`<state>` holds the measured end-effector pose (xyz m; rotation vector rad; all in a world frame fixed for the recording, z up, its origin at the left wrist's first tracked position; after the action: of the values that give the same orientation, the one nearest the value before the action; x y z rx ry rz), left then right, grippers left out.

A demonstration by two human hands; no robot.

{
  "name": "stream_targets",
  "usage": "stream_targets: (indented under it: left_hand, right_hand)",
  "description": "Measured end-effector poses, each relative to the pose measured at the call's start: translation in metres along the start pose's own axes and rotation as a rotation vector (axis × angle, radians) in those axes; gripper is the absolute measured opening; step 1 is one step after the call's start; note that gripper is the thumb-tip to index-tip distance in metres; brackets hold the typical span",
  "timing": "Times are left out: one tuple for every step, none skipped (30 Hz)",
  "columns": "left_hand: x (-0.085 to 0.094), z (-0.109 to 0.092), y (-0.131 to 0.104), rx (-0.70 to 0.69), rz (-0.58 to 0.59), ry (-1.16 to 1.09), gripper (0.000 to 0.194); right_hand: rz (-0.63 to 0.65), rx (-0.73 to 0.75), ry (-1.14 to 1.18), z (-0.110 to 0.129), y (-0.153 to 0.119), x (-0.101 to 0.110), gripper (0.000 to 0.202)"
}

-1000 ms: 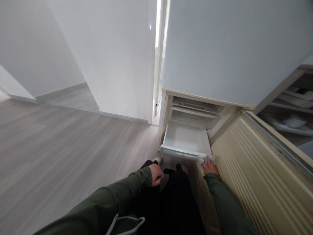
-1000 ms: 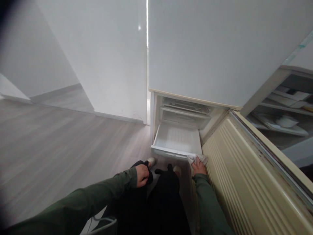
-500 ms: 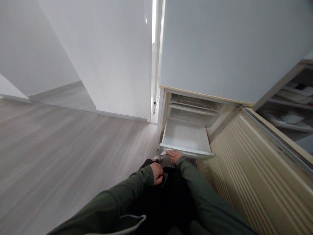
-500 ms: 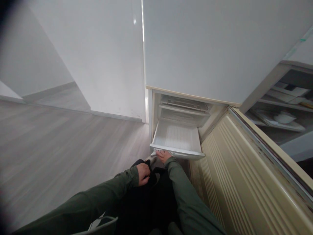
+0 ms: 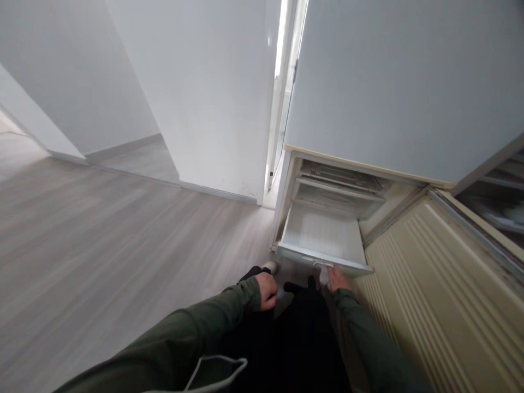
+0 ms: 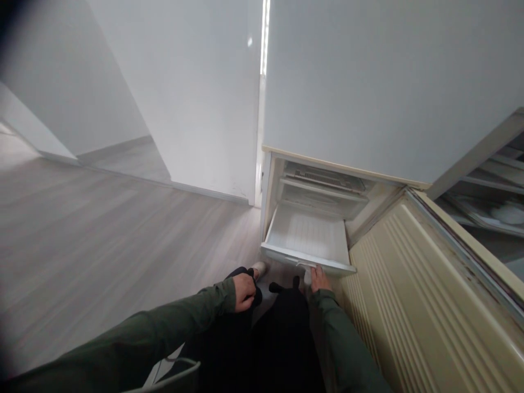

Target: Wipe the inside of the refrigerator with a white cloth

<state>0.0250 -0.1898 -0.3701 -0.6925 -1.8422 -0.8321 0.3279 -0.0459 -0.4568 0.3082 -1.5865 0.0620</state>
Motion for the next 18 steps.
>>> stream_targets:
  left_hand:
    - [-0.002,0.0,0.001,0.004,0.011,-0.001,0.017]
    - [-0.004,-0.001,0.002,0.014,0.023,-0.002,0.017]
    - [-0.006,-0.001,0.002,0.028,0.034,-0.002,0.018]
    - [-0.008,-0.001,0.002,0.041,0.041,-0.005,0.018]
    - [-0.009,-0.002,0.001,0.048,0.045,-0.011,0.018]
    - [-0.009,-0.002,0.0,0.047,0.044,-0.021,0.018]
    - [-0.009,-0.002,-0.001,0.038,0.038,-0.029,0.017]
    - [-0.008,-0.003,-0.003,0.025,0.028,-0.035,0.015]
    - [-0.008,-0.002,-0.004,0.014,0.012,-0.04,0.014]
    - [-0.007,-0.002,-0.006,0.009,-0.008,-0.044,0.013]
    - [-0.006,-0.001,-0.008,0.007,-0.03,-0.047,0.012]
    - [-0.006,0.0,-0.01,0.007,-0.052,-0.05,0.012]
    - [-0.005,0.001,-0.012,0.009,-0.074,-0.055,0.012]
    - [-0.005,0.001,-0.013,0.005,-0.092,-0.062,0.011]
    - [-0.005,0.001,-0.015,-0.002,-0.105,-0.068,0.01]
    - [-0.005,0.001,-0.015,-0.009,-0.112,-0.074,0.009]
    - [-0.005,0.001,-0.016,-0.011,-0.114,-0.081,0.008]
    - [-0.005,0.001,-0.017,-0.008,-0.109,-0.09,0.007]
  right_hand:
    - [-0.015,-0.054,0.054,0.007,0.002,-0.004,0.05]
    - [-0.023,-0.12,0.103,0.014,0.006,-0.008,0.05]
    - [-0.028,-0.195,0.151,0.021,0.013,-0.01,0.049]
    - [-0.032,-0.267,0.19,0.027,0.021,-0.011,0.047]
    - [-0.035,-0.326,0.224,0.032,0.032,-0.01,0.046]
    - [-0.041,-0.372,0.252,0.036,0.043,-0.007,0.044]
    - [-0.047,-0.402,0.281,0.039,0.056,-0.004,0.042]
    - [-0.044,-0.42,0.314,0.041,0.069,0.0,0.04]
    - [-0.03,-0.429,0.35,0.043,0.082,0.004,0.039]
    - [-0.004,-0.441,0.382,0.044,0.096,0.008,0.039]
    - [0.026,-0.456,0.412,0.045,0.11,0.012,0.039]
    - [0.059,-0.474,0.437,0.045,0.124,0.015,0.04]
    - [0.091,-0.494,0.457,0.045,0.137,0.017,0.041]
    - [0.113,-0.517,0.475,0.045,0.151,0.019,0.042]
    - [0.126,-0.531,0.492,0.046,0.164,0.02,0.042]
    - [0.139,-0.543,0.512,0.047,0.177,0.02,0.042]
    - [0.144,-0.555,0.529,0.049,0.189,0.02,0.041]
    - [0.13,-0.569,0.539,0.053,0.2,0.019,0.04]
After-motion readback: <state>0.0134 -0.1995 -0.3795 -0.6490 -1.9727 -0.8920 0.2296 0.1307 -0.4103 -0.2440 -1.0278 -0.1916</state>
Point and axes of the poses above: each hand's wrist, its own y-axis towards the middle knuckle, its own x-axis out of the back of the hand, z = x × y, the point moved 2 cm from there along y, towards the middle knuckle, and after that the axes turned 13 degrees about -x, right-handed, at the moved point
